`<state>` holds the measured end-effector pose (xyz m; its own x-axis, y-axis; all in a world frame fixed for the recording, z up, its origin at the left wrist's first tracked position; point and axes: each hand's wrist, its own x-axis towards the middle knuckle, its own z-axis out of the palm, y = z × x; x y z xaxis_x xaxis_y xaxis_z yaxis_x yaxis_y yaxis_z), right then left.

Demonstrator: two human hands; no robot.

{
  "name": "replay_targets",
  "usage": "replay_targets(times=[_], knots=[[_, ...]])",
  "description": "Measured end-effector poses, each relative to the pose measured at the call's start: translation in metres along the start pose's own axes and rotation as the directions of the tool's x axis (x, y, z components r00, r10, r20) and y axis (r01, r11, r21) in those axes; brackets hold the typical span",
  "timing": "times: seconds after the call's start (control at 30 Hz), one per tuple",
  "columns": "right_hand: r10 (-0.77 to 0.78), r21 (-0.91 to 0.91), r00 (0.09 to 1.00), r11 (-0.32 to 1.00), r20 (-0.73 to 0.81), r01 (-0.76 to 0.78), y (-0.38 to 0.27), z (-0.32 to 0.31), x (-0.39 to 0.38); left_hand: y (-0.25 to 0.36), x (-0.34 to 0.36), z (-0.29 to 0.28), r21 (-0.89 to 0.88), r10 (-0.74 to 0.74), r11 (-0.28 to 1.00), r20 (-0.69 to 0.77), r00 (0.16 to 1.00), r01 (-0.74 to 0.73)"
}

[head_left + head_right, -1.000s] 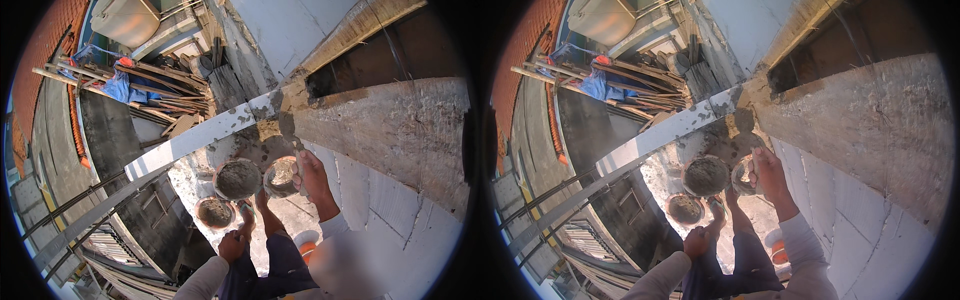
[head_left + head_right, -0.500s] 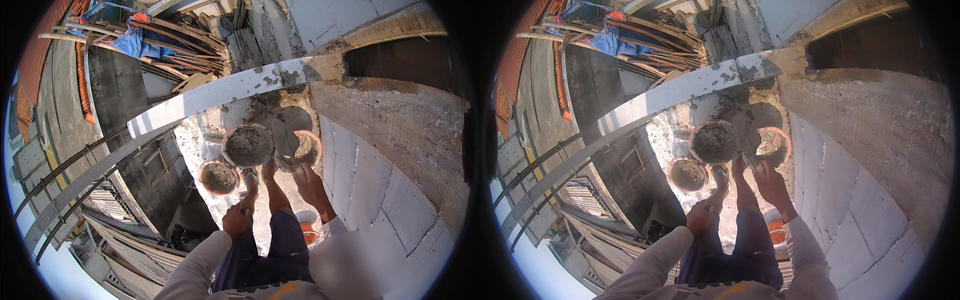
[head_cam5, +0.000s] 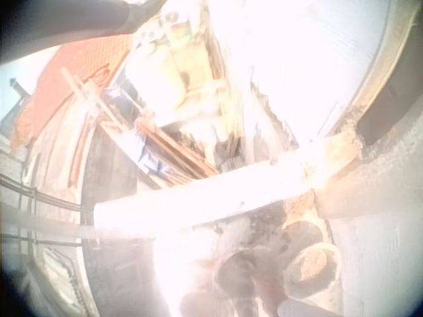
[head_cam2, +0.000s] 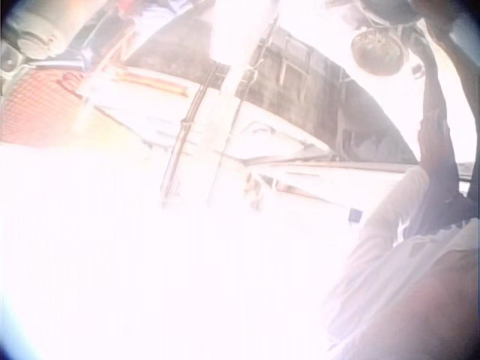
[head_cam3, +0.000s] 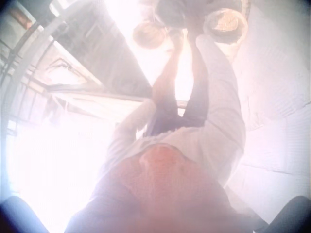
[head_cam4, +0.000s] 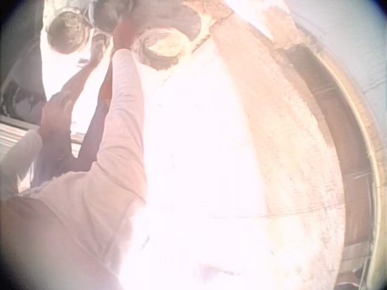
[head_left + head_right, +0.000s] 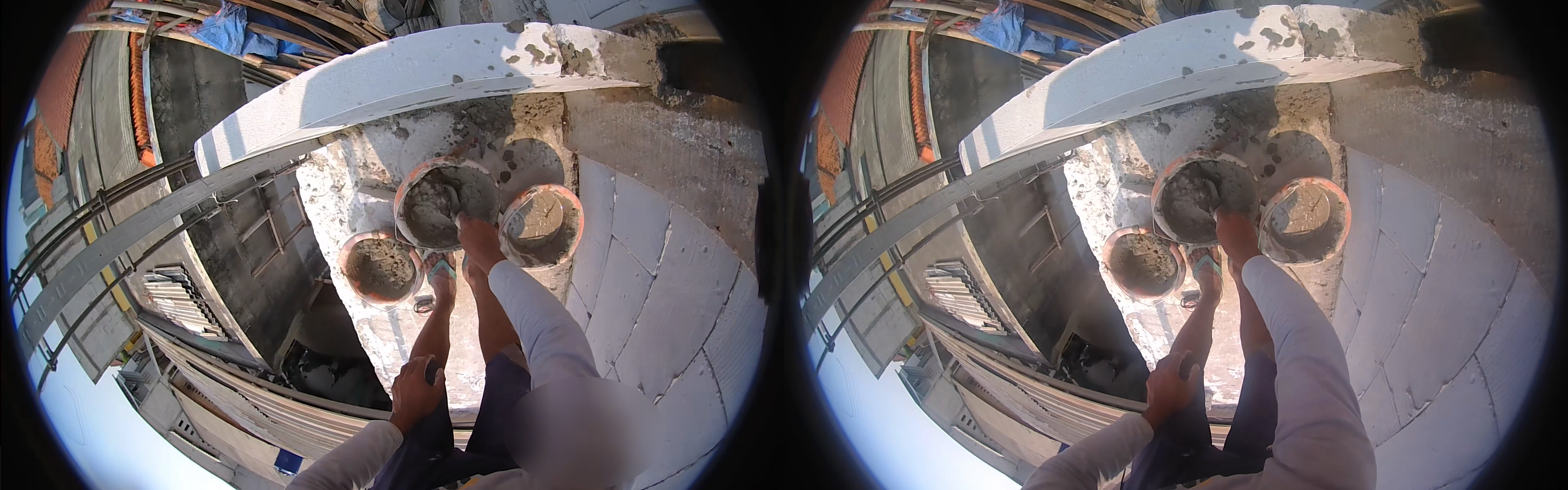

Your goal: The person scoops cement from buckets with a trowel and applies it to a wall or ledge, smoothing the surface. The person also handles a metal rod and a string, possibly for alignment or support.

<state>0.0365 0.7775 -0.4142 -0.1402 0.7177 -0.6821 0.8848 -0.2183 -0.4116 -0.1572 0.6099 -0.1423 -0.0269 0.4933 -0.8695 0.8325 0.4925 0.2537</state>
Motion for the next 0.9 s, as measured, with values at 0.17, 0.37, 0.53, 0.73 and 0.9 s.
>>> replay_targets(times=[0.17,0.37,0.53,0.73,0.9], knots=[[0.031,0.352,0.99,0.936,-0.139,0.02,0.025,0.054,-0.031,-0.006,-0.002,-0.004,0.027,0.047,0.999,-0.044,0.998,-0.046],[0.005,0.554,0.992,0.83,-0.123,0.065,0.036,0.038,-0.05,-0.006,0.0,-0.017,0.031,0.051,0.998,0.012,0.999,-0.051],[0.038,0.647,0.999,0.762,-0.027,-0.011,0.024,-0.013,-0.109,0.005,0.01,-0.022,0.088,0.008,0.996,0.066,0.998,-0.014],[0.144,0.759,0.978,0.651,-0.149,0.02,-0.049,-0.152,-0.188,0.026,0.023,-0.035,0.102,0.044,0.993,0.074,0.996,-0.052],[0.23,1.0,0.973,-0.02,0.003,0.002,-0.055,-0.289,-0.189,0.044,0.038,-0.046,0.201,0.08,0.974,0.106,0.991,-0.101]])
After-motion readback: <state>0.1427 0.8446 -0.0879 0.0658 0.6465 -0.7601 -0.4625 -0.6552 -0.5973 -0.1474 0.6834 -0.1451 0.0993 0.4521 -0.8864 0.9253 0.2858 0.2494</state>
